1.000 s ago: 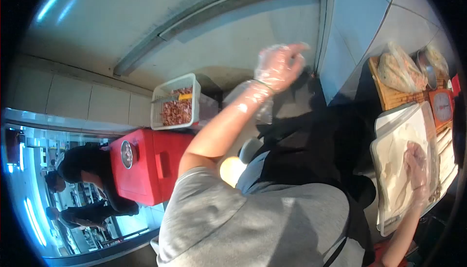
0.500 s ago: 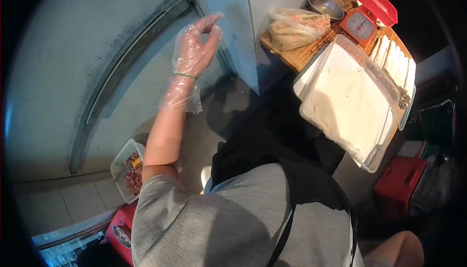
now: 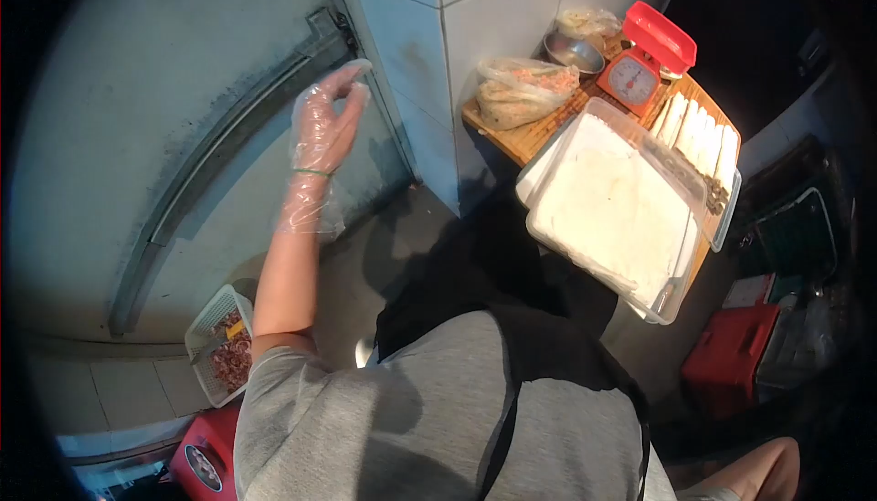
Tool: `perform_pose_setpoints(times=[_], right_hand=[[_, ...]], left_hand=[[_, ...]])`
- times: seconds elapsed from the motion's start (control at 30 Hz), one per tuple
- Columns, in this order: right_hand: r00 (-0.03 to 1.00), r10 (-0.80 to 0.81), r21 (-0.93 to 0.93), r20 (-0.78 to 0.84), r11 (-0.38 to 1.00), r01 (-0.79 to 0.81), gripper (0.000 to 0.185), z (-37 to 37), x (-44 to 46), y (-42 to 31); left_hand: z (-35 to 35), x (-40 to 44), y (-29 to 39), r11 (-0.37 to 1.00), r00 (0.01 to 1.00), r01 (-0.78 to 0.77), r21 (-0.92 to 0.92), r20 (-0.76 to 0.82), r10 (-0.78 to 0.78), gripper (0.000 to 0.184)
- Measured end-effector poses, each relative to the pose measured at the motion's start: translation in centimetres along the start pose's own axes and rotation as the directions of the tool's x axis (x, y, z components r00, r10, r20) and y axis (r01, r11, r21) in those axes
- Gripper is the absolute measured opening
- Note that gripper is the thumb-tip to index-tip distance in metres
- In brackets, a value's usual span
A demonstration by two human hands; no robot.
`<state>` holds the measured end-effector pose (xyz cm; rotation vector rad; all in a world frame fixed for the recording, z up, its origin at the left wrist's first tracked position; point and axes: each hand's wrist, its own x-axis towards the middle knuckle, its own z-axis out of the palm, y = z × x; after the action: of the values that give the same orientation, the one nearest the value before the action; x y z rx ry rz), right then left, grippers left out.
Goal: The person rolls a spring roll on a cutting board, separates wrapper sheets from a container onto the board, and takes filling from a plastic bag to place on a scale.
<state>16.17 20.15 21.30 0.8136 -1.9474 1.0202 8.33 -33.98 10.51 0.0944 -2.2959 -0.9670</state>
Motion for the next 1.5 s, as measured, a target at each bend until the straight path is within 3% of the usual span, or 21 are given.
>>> perform_pose_setpoints(times=[0.07,0.17,0.27,0.47,0.57,0.73,0.9,0.97,1.07,1.1,1.17,1.2,1.23,1.27,1.3,1.37,1.4,1.47,1.5], right_hand=[[1.000,-0.002,0.018,-0.018,1.000,0.002,0.034,-0.3,-0.4,-0.3],[0.999,-0.011,0.022,-0.038,1.000,0.012,0.033,-0.9,-0.7,-0.8],[0.998,-0.019,0.018,-0.058,1.000,0.020,0.033,-1.5,-1.0,-1.6],[0.998,-0.008,0.005,-0.063,1.000,0.009,0.032,-2.9,-1.4,-3.3],[0.999,0.002,-0.002,-0.045,1.000,-0.002,0.032,-3.3,-2.4,-4.0],[0.999,0.035,0.018,-0.042,0.999,-0.034,0.032,-3.2,-3.9,-5.1],[0.993,0.082,0.038,-0.084,0.996,-0.079,0.031,-2.5,-5.7,-6.4],[0.982,0.142,0.057,-0.127,0.989,-0.136,0.031,-1.5,-6.0,-6.5],[0.924,0.338,0.161,-0.178,0.937,-0.311,0.031,2.2,-6.5,-5.3],[0.889,0.435,0.208,-0.142,0.891,-0.403,0.031,4.1,-6.7,-4.2],[0.787,0.609,0.224,0.098,0.757,-0.614,0.030,8.0,-7.8,-1.1],[0.728,0.623,0.136,0.288,0.725,-0.675,0.030,9.7,-8.6,0.5],[0.668,0.533,-0.012,0.519,0.786,-0.618,0.045,11.0,-9.3,2.1],[0.622,0.593,-0.162,0.511,0.778,-0.607,0.049,12.2,-10.9,3.1],[0.664,0.566,-0.216,0.489,0.816,-0.536,0.047,12.9,-11.6,3.7],[0.671,0.551,-0.269,0.496,0.832,-0.485,0.040,13.0,-11.9,4.4],[0.636,0.603,-0.249,0.481,0.790,-0.561,0.035,12.8,-11.6,4.4],[0.557,0.692,-0.183,0.459,0.688,-0.703,0.027,12.7,-10.9,4.4],[0.516,0.728,-0.140,0.451,0.629,-0.765,0.023,12.7,-10.2,4.4]], left_hand=[[-0.5,-0.1,0.6,0.998,1.000,0.008,0.066,0.013,-0.009,0.032],[-0.4,0.2,0.0,0.995,0.991,-0.095,0.005,-0.093,0.095,0.031],[-1.0,-0.2,0.8,0.999,1.000,-0.018,0.028,-0.024,0.019,0.032],[-0.1,-1.3,0.8,0.999,0.995,-0.050,-0.014,-0.089,0.048,0.029],[1.6,-3.2,0.0,0.992,1.000,0.003,-0.128,-0.006,-0.004,0.029],[4.3,-6.8,0.5,0.986,0.981,0.030,-0.164,0.193,0.002,0.031],[7.2,-8.3,1.9,0.968,0.942,0.031,-0.249,0.330,0.055,0.030],[8.8,-7.9,2.9,0.959,0.918,-0.096,-0.267,0.347,0.189,0.030],[11.3,-6.6,6.0,0.831,0.784,-0.389,-0.397,0.331,0.525,0.028],[12.2,-6.4,7.1,0.772,0.732,-0.347,-0.533,0.361,0.578,0.025],[14.6,-5.7,9.0,0.606,0.538,-0.486,-0.630,0.331,0.775,0.022],[15.8,-5.7,9.5,0.515,0.474,-0.472,-0.716,0.286,0.833,0.023],[17.3,-6.0,9.9,0.510,0.457,-0.350,-0.786,0.332,0.825,0.018],[18.8,-5.7,9.7,0.474,0.319,-0.479,-0.739,0.356,0.878,0.021],[19.8,-5.3,9.8,0.416,0.180,-0.597,-0.687,0.390,0.903,0.026],[20.0,-4.6,11.7,0.675,0.062,-0.321,-0.664,0.697,0.715,0.031],[22.0,-4.9,10.4,0.743,-0.003,-0.044,-0.667,0.744,0.668,0.031],[23.6,-4.5,9.8,0.592,-0.085,-0.020,-0.806,0.591,0.802,0.030],[24.4,-4.1,10.0,0.667,-0.126,0.013,-0.745,0.660,0.741,0.032]])
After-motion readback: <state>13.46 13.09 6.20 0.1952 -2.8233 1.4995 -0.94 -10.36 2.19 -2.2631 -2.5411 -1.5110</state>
